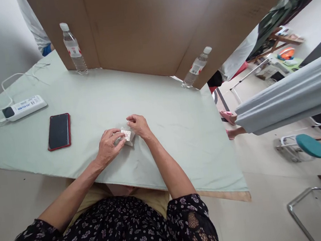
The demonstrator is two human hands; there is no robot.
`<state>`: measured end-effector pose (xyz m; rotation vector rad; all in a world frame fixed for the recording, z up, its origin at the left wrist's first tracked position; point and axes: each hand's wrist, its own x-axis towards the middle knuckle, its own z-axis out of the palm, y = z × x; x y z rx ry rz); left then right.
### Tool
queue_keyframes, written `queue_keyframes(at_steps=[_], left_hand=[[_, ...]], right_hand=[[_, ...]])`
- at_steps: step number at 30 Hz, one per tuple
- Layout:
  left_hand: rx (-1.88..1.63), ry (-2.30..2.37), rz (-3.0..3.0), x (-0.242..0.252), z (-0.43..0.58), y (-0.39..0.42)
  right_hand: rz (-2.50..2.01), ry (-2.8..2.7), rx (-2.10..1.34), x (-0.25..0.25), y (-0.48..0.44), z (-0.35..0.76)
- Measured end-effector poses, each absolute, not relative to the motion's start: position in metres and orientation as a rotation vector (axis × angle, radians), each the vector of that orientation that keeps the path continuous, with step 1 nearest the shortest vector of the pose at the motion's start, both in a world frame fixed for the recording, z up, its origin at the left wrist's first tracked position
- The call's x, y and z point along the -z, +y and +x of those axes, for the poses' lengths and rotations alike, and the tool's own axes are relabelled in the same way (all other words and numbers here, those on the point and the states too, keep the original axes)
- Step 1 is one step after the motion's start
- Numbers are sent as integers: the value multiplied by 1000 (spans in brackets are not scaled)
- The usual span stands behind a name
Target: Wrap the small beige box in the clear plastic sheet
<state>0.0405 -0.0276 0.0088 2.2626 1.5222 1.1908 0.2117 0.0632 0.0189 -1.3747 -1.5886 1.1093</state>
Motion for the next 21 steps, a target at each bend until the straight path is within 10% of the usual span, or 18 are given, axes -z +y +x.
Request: queue_keyframes(at_steps=[21], left_hand=[[-917, 1587, 2346, -22, 41, -19]], right_hand=[[-1397, -2299, -309, -43, 4, 209]])
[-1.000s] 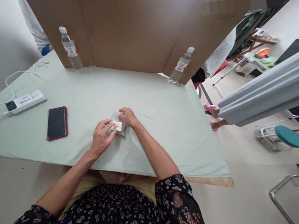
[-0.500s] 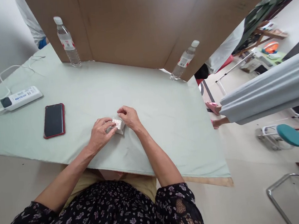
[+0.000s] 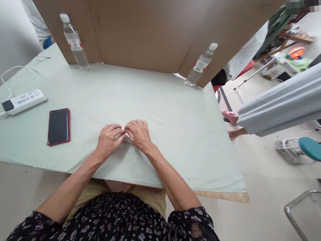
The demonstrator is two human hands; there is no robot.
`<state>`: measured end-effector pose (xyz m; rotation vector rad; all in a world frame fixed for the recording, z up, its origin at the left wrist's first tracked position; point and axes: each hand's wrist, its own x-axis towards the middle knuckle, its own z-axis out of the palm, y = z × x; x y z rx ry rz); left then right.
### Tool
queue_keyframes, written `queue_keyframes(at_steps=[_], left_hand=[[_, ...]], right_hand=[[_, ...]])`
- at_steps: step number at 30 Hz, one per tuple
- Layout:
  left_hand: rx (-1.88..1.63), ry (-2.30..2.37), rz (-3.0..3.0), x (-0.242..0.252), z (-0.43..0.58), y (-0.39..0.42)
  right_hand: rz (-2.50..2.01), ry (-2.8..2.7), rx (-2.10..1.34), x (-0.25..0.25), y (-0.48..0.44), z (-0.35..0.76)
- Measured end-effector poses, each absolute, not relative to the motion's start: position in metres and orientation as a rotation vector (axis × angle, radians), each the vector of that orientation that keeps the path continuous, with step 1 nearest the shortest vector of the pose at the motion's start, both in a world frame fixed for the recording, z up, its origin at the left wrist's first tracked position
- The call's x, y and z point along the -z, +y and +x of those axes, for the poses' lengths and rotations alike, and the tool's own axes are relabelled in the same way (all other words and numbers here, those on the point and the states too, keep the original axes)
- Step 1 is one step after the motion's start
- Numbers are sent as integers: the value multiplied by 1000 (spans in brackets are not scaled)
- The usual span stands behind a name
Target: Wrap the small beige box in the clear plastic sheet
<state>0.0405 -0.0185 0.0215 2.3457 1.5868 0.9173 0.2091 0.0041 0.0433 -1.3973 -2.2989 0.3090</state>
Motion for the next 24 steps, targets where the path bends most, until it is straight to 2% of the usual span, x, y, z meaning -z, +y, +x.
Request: queue_keyframes(at_steps=[10, 18, 24], left_hand=[[-976, 1537, 2274, -20, 41, -19], [-999, 1466, 2297, -9, 35, -14], [-1047, 1433, 2258, -3, 33, -14]], right_hand=[[-1294, -2330, 21, -13, -31, 219], [-1344, -2094, -41, -12, -28, 228], [-1419, -2343, -99, -30, -21, 228]])
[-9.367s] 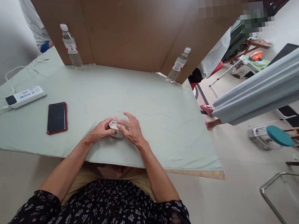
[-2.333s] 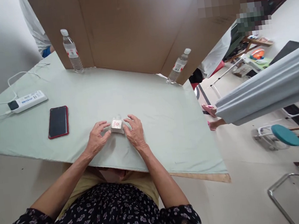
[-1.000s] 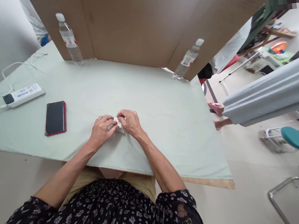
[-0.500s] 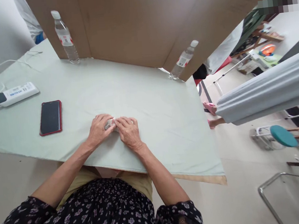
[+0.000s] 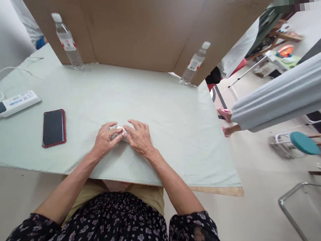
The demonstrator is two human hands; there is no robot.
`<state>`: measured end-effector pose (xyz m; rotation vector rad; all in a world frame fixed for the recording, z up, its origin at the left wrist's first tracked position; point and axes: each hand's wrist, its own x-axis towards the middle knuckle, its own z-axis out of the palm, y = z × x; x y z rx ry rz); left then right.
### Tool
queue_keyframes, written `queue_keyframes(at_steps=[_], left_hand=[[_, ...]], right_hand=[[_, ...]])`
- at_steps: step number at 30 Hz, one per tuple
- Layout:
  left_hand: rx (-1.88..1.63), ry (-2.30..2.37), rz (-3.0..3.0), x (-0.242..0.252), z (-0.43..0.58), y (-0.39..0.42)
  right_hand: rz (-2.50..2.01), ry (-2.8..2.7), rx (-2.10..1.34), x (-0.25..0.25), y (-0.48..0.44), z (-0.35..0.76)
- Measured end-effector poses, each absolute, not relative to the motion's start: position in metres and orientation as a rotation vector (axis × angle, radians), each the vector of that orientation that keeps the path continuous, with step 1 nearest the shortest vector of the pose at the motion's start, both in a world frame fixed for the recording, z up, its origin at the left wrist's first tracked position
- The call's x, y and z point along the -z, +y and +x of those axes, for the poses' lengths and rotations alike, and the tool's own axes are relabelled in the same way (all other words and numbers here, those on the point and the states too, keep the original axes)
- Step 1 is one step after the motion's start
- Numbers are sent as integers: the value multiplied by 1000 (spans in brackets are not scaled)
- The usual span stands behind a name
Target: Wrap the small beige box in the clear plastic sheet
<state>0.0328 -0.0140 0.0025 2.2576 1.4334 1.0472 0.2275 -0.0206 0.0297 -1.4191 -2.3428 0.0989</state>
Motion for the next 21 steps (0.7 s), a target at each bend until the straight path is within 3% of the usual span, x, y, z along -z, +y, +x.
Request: queue_keyframes(at_steps=[9, 21], left_hand=[[-1035, 1419, 2234, 2, 29, -11], [-1050, 1399, 2192, 1, 31, -13]], right_hand=[[-1310, -2546, 75, -45, -20, 222], [-1345, -2475, -110, -41, -17, 226]])
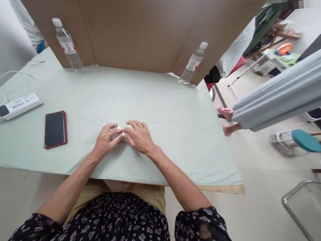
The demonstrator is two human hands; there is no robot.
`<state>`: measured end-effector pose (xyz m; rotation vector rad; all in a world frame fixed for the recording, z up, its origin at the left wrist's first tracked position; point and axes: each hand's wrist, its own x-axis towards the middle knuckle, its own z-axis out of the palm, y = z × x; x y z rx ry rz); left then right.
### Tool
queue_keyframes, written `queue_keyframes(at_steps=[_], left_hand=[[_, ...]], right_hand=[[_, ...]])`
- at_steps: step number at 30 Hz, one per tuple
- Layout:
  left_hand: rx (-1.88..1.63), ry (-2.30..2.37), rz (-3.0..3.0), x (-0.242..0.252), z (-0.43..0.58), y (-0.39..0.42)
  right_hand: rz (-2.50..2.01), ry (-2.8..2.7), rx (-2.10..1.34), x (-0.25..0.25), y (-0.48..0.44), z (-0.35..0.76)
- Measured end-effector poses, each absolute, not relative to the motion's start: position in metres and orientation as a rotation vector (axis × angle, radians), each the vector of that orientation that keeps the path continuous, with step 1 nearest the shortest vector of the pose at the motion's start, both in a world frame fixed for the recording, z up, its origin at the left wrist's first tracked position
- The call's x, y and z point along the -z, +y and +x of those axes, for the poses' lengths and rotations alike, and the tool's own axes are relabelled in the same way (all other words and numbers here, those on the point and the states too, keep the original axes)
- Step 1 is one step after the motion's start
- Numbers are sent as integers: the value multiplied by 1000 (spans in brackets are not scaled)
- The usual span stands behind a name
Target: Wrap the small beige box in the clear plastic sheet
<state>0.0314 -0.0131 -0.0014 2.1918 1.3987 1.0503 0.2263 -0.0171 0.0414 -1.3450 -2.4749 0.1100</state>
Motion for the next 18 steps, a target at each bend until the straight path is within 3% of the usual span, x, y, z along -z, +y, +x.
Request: queue_keyframes(at_steps=[18], left_hand=[[-1181, 1454, 2131, 2, 39, -19]], right_hand=[[-1411, -2433, -69, -30, -23, 223]])
